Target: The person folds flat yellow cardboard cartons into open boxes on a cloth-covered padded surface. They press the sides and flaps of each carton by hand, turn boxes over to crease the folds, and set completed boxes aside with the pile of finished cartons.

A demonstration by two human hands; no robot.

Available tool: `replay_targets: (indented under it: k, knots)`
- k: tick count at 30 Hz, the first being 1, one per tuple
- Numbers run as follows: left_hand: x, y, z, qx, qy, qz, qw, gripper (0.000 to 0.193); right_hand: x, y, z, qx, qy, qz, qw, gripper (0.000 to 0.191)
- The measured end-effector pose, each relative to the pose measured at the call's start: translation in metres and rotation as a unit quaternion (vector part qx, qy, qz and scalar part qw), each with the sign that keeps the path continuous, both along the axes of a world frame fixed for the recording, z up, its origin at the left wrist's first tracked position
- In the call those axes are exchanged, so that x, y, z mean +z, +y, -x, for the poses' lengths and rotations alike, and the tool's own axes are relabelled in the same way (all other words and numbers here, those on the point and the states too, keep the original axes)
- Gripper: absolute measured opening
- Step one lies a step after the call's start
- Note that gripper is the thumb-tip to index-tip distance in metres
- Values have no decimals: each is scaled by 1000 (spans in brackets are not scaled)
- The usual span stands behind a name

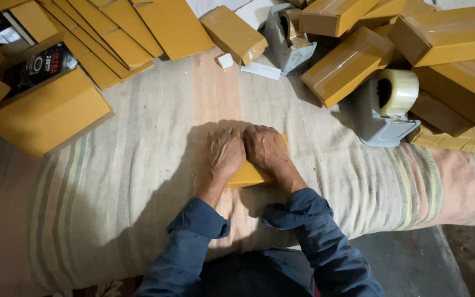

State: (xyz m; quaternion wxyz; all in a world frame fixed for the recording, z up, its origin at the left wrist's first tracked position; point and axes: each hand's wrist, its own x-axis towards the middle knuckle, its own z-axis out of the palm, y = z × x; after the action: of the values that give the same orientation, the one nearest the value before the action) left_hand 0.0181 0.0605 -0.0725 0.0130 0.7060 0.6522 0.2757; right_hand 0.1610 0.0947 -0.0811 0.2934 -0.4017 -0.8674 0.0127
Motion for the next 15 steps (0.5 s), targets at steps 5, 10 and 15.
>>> replay_targets:
  k: [5, 10, 15]
  knots:
    - [7, -1, -6, 89, -9, -22, 996, 35, 1, -3, 1, -119, -69, -18, 990, 22]
    - [7, -6, -5, 103, -13, -28, 994, 34, -1, -6, 2, -134, -41, -21, 990, 21]
    - [-1, 0, 1, -14, 0, -4, 1000, 26, -4, 2, -3, -1, 19, 7, 1000, 18]
